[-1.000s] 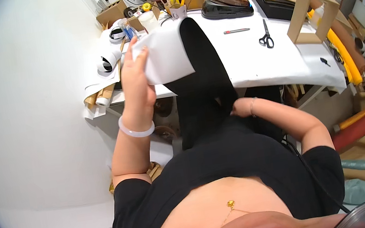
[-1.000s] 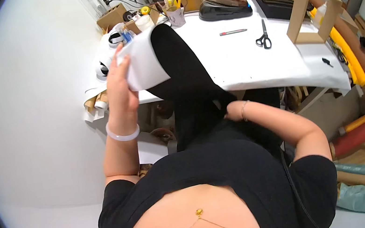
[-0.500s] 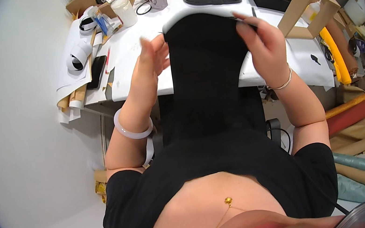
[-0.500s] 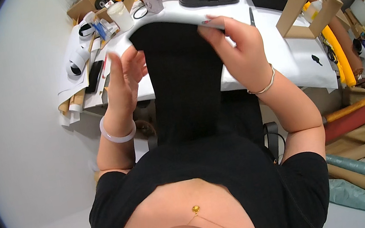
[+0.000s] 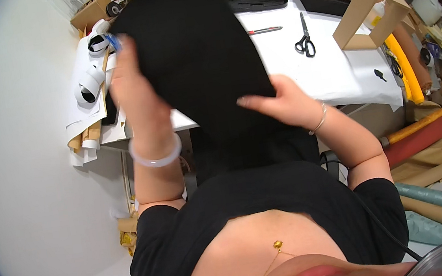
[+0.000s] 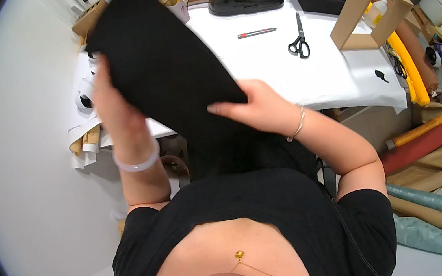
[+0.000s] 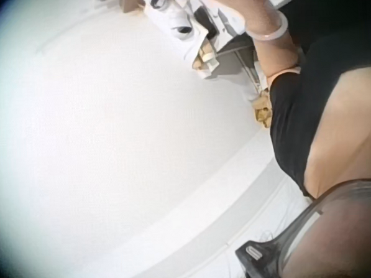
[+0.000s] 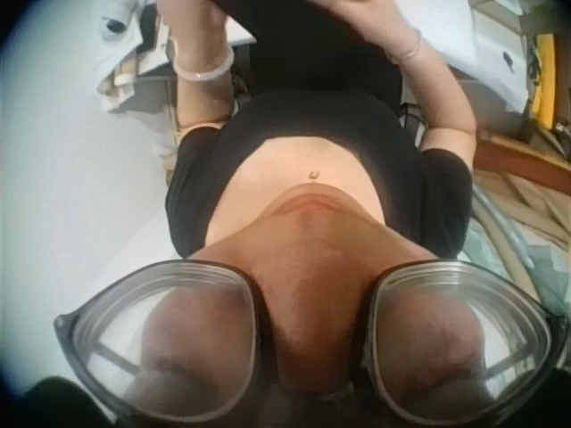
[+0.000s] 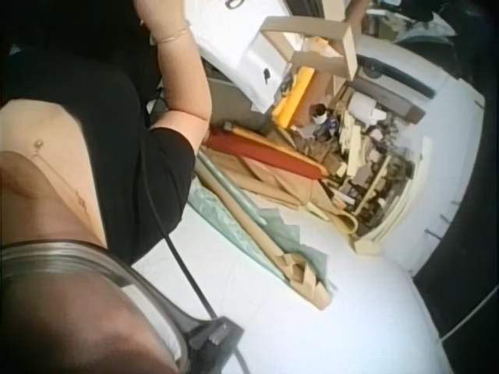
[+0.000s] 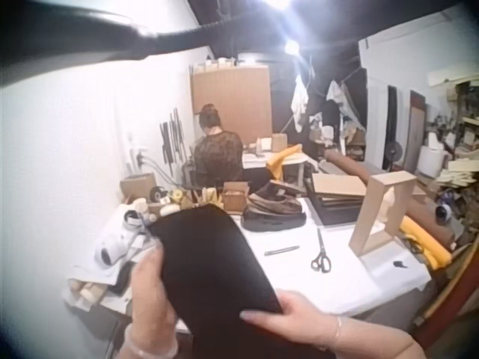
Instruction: The person unrolls a roll of black material, cuts a strip from it using scissors, and then wraps the strip around a cardboard box. The person also handles white paper and other materials on the table.
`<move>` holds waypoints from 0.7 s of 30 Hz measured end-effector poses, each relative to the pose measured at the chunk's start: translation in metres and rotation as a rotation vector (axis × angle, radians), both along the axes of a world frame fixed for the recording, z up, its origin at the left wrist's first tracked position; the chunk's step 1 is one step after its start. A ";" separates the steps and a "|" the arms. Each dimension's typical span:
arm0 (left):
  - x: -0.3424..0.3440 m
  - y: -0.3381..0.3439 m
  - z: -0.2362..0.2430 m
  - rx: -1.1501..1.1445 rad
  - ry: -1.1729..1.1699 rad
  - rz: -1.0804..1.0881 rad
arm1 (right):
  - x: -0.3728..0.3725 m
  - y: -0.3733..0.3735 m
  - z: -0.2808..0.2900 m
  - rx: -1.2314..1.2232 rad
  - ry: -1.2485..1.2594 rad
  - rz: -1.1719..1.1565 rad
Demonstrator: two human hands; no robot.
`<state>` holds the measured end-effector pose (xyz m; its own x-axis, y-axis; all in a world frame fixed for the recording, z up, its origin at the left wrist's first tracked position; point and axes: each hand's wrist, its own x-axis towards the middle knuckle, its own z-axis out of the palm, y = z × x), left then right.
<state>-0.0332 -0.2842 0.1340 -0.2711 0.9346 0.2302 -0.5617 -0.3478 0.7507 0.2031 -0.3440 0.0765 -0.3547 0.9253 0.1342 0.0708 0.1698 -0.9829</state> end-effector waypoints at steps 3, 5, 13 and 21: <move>-0.027 -0.021 0.036 0.147 -0.089 0.290 | 0.000 -0.005 -0.067 0.071 -0.178 0.085; -0.099 -0.038 0.064 0.146 -0.105 0.377 | -0.007 -0.008 -0.093 0.060 -0.266 0.255; -0.260 -0.114 0.078 0.384 0.400 1.111 | 0.052 -0.019 -0.241 0.156 -0.651 0.245; -0.335 -0.144 -0.047 0.245 -0.203 -0.249 | 0.211 -0.091 -0.055 0.216 -0.203 -0.749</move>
<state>-0.3685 -0.4282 0.0874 -0.1067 0.9015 0.4195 -0.7799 -0.3375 0.5271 0.4137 -0.4346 0.0214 0.3129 0.8879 0.3373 0.4152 0.1916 -0.8893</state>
